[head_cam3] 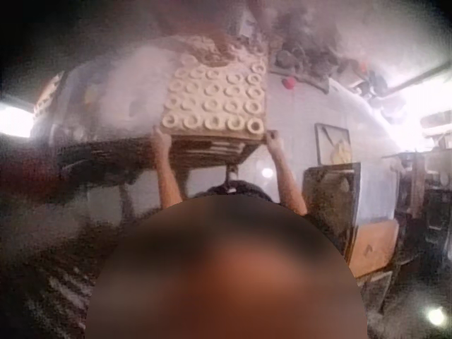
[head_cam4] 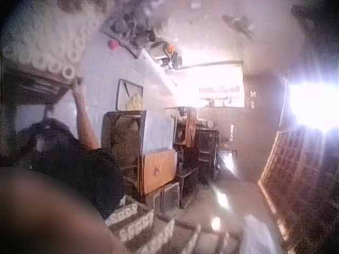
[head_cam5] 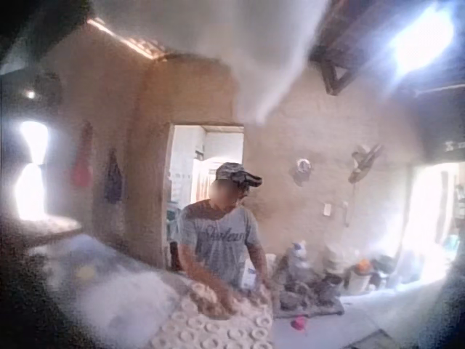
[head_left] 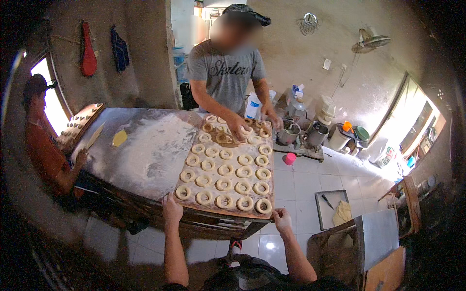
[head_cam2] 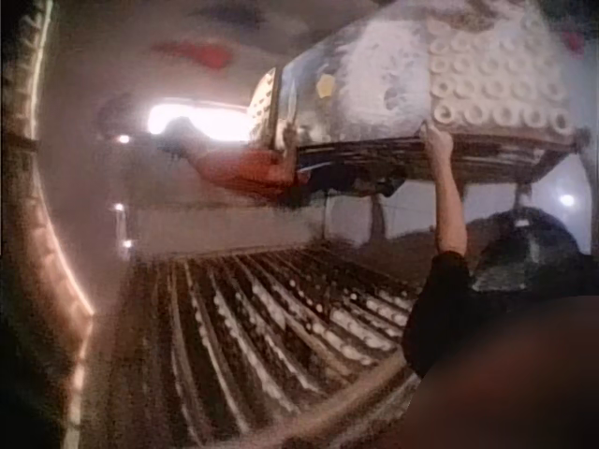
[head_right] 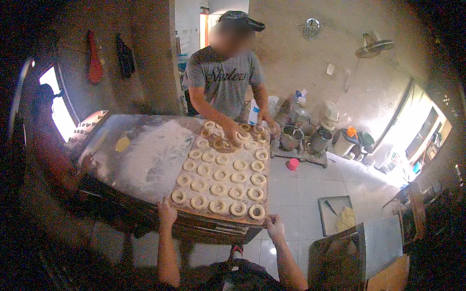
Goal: The person shapes small dough pieces into ring forms by hand and places them onto a wooden board. They then carry the board to a multi-tiered rack and place it among other boards. The person returns to the table and continues shaping more dough pieces.
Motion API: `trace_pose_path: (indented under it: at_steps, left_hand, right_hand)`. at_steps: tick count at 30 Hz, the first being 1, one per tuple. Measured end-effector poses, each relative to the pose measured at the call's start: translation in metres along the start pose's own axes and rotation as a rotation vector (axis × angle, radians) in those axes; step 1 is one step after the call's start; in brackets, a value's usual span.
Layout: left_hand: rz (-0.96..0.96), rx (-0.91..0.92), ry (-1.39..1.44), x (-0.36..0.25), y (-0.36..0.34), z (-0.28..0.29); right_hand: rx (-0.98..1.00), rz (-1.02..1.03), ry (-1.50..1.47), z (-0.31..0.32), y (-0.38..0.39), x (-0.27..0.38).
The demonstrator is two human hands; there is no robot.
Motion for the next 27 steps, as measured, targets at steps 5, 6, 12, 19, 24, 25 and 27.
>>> trace_pose_path:
  at_steps: [5, 6, 12, 19, 24, 25, 27]
  left_hand:
    - [-0.04, -0.043, 0.009, -0.007, 0.004, 0.008]
    - [-0.044, -0.061, 0.011, -0.007, 0.004, 0.008]
    - [0.034, -0.101, 0.082, -0.001, -0.007, 0.004]
    - [0.111, -0.063, 0.22, -0.001, 0.009, 0.027]
    - [0.246, 0.367, 0.601, 0.006, 0.034, 0.015]
    - [0.157, 0.456, 0.511, 0.004, 0.038, 0.003]
    - [-0.119, 0.246, 0.475, -0.011, 0.047, -0.011]
  right_hand:
    - [-0.007, -0.001, -0.002, 0.0, 0.002, 0.001]
    - [0.006, 0.007, -0.024, 0.0, 0.002, 0.001]
    - [0.083, -0.068, 0.052, 0.002, -0.004, 0.002]
    - [0.278, -0.136, -0.325, 0.041, -0.001, -0.003]
    - [0.016, -0.405, -0.383, 0.099, -0.005, 0.0]
    - [0.098, -0.384, -0.381, 0.096, -0.01, 0.01]
    - [0.189, -0.41, -0.482, 0.078, -0.02, 0.04]
Point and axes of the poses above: each hand's wrist, its own y-axis away from the middle knuckle, its own z-axis out of the back of the hand, x = y × z, the point moved 4 cm from there along -y, towards the middle knuckle, and after that the axes turned 4 degrees about -y, right-handed, at the moved point
